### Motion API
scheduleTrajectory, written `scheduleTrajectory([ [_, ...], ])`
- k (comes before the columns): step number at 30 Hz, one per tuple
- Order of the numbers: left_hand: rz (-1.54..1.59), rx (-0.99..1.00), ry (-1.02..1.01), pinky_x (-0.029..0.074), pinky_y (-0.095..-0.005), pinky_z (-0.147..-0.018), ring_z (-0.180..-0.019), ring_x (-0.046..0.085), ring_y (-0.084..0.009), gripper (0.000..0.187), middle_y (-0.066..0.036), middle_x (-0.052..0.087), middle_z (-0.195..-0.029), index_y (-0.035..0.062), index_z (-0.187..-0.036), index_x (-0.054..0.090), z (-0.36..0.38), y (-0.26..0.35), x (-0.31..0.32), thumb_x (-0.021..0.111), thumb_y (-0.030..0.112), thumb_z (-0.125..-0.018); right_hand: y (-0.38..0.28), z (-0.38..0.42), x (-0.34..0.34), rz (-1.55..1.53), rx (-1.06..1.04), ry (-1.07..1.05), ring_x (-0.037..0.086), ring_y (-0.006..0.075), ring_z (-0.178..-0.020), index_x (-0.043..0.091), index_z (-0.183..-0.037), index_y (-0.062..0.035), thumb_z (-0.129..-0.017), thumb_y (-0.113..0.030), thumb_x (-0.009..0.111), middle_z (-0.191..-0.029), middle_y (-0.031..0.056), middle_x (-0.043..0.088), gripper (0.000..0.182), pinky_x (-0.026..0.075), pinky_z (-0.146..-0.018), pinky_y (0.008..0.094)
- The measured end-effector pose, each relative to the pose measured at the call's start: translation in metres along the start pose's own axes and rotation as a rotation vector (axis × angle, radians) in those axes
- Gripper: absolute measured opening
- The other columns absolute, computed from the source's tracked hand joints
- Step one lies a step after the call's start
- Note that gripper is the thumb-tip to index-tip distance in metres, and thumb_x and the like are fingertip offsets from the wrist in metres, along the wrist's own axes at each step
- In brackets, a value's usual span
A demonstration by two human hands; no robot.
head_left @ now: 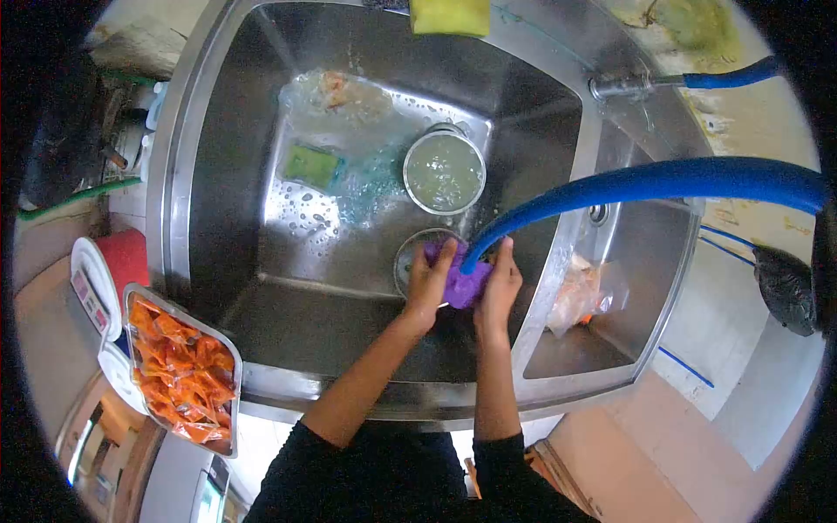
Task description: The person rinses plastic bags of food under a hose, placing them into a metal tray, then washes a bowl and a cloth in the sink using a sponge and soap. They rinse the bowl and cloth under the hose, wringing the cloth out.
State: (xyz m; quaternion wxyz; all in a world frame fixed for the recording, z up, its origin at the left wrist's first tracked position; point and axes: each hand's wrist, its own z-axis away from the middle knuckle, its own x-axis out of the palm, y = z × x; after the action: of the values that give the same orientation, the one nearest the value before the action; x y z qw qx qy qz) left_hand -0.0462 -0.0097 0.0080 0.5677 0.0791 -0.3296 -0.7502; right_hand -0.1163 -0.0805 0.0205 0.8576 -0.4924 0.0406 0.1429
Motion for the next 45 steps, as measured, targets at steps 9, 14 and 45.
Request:
scheduleTrajectory([
  [9, 0.346, 0.061, -0.374, 0.042, -0.0403, -0.089, -0.102, 0.05, -0.0252, 0.07, -0.01, 0.045, -0.117, 0.0159, -0.128, 0.028, -0.027, -0.004, -0.034, 0.052, -0.002, -0.064, -0.034, 0.009, -0.018, 0.268, 0.539, -0.582, 0.053, 0.0061, -0.058, 0.05, -0.114, -0.0008, -0.075, -0.018, 0.064, -0.086, 0.0054, 0.059, 0.045, 0.036, -0.042, 0.0184],
  [14, 0.288, -0.232, -0.282, 0.042, -0.0325, -0.086, -0.099, 0.051, -0.0222, 0.064, -0.01, 0.051, -0.108, 0.0112, -0.128, 0.031, -0.007, -0.005, -0.027, 0.058, 0.007, -0.07, -0.01, 0.007, 0.0, -0.249, 0.389, -0.38, 0.056, 0.0087, -0.064, 0.062, -0.092, -0.0038, -0.078, -0.013, 0.06, -0.083, 0.0027, 0.063, 0.017, 0.043, -0.06, 0.0221],
  [45, 0.702, -0.109, -0.068, 0.042, -0.0436, -0.09, -0.101, 0.052, -0.0261, 0.042, -0.01, 0.052, -0.111, 0.0073, -0.117, 0.042, -0.028, -0.024, -0.067, 0.054, 0.008, -0.077, -0.015, 0.006, -0.003, 0.199, -0.16, -0.288, 0.052, 0.0116, -0.085, 0.053, -0.109, 0.0001, -0.083, -0.003, 0.052, -0.095, 0.0047, 0.056, 0.026, 0.041, -0.079, 0.026],
])
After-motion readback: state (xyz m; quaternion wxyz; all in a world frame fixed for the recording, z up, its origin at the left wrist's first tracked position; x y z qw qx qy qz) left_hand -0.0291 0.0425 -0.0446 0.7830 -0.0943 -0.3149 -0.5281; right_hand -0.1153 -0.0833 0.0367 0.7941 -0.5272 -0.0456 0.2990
